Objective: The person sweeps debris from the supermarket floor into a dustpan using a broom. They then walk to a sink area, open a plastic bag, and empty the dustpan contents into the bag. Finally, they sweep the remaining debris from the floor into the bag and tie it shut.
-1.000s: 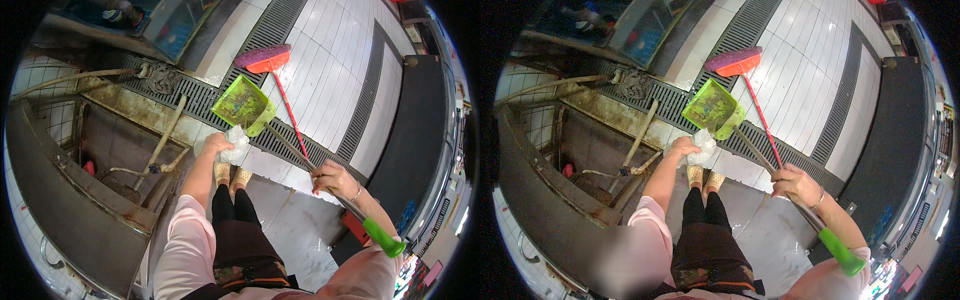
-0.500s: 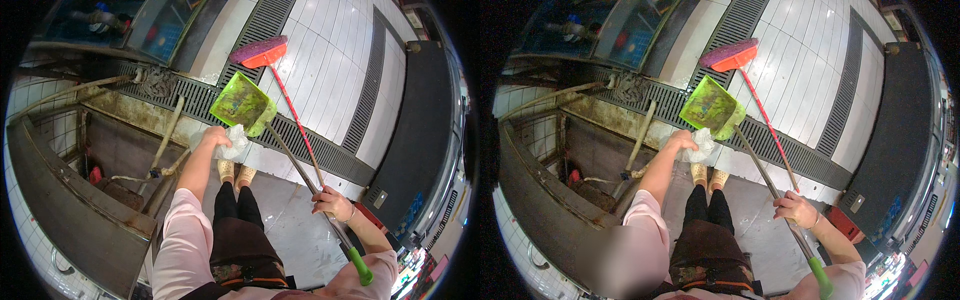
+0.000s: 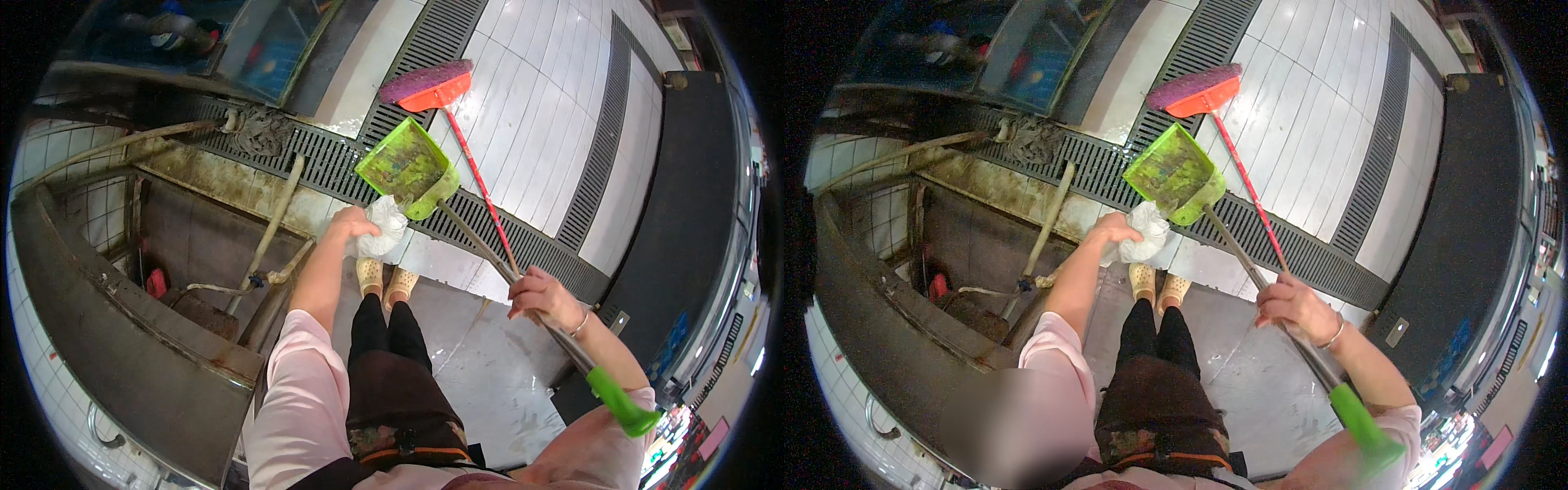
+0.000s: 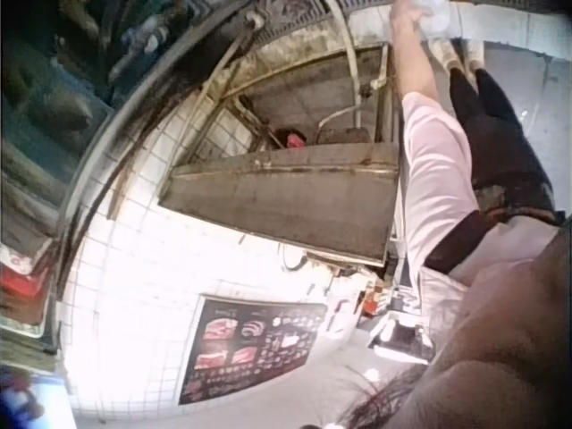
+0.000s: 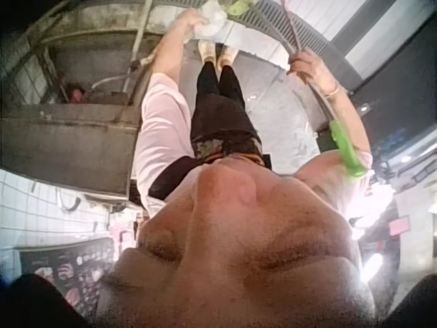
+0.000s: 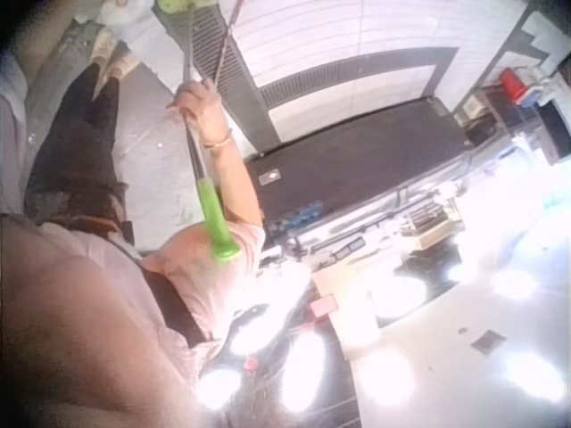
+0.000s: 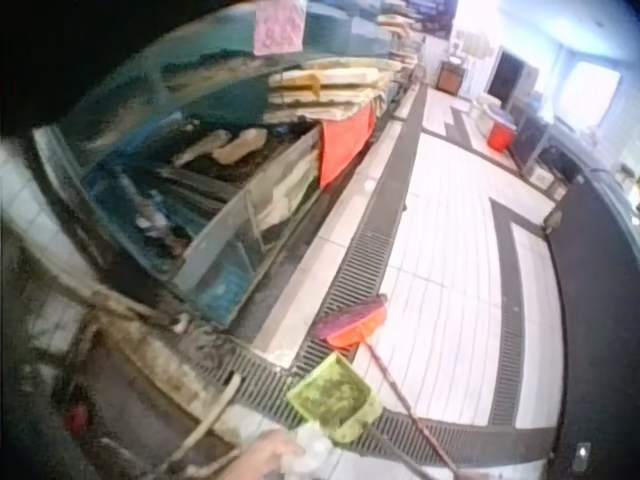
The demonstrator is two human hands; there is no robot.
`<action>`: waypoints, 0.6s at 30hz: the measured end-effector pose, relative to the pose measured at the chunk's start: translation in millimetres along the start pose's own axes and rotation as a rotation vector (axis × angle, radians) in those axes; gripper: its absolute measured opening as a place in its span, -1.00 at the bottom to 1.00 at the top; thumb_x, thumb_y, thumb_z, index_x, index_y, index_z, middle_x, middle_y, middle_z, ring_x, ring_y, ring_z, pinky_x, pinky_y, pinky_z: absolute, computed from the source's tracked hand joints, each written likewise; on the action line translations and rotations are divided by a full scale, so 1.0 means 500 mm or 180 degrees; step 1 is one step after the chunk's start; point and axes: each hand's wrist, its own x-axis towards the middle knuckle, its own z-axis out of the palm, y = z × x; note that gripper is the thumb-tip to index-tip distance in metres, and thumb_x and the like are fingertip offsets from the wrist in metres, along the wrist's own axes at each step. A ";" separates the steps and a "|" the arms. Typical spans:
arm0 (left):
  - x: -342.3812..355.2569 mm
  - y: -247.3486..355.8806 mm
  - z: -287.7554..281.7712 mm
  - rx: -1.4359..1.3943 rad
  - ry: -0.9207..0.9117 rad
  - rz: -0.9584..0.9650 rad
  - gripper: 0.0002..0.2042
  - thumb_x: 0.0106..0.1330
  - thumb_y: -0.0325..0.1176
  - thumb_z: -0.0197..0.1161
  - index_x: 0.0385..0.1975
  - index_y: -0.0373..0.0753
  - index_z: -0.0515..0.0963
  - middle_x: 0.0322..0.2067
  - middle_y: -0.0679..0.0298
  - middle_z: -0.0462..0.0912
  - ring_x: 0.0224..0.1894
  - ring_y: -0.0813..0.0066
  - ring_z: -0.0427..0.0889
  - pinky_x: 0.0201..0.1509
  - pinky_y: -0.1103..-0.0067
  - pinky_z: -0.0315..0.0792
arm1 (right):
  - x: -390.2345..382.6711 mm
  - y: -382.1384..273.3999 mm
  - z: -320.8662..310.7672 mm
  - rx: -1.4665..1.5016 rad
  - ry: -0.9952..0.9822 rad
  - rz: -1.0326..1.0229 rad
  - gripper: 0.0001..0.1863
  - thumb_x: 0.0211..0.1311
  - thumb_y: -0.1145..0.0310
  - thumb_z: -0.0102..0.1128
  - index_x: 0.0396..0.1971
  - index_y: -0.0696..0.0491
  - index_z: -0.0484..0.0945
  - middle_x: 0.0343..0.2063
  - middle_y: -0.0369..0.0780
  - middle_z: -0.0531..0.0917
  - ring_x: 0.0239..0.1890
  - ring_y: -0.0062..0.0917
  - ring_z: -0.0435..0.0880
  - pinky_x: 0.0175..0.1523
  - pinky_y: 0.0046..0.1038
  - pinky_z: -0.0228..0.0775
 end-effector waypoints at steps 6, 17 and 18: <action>-0.018 -0.038 0.056 -0.0797 0.0216 0.0087 -0.33 -0.30 0.08 0.39 -0.16 -0.26 0.58 -0.13 0.02 0.59 -0.08 0.19 0.57 0.01 0.48 0.41 | 0.105 -0.006 -0.093 0.0341 0.0084 -0.0171 -0.90 -0.01 0.49 0.25 -0.59 0.08 0.49 -0.48 -0.25 0.53 -0.39 -0.41 0.52 -0.28 -0.40 0.36; -0.119 -0.036 0.105 -0.1975 0.0448 0.0262 -0.38 -0.26 0.05 0.38 -0.15 -0.21 0.59 -0.15 0.08 0.61 -0.08 0.22 0.58 0.01 0.49 0.39 | 0.349 -0.048 -0.257 0.0135 -0.0350 0.1137 -0.50 0.28 -0.06 -0.06 -0.57 0.12 0.44 -0.59 -0.30 0.47 -0.45 -0.59 0.46 -0.26 -0.47 0.35; -0.126 -0.033 0.103 -0.1998 0.0443 0.0281 -0.38 -0.25 0.05 0.37 -0.15 -0.21 0.59 -0.16 0.07 0.61 -0.09 0.22 0.58 0.01 0.49 0.39 | 0.369 -0.043 -0.265 0.0135 -0.0288 0.1200 -0.47 0.28 -0.10 -0.09 -0.58 0.10 0.44 -0.59 -0.32 0.48 -0.44 -0.63 0.46 -0.26 -0.49 0.35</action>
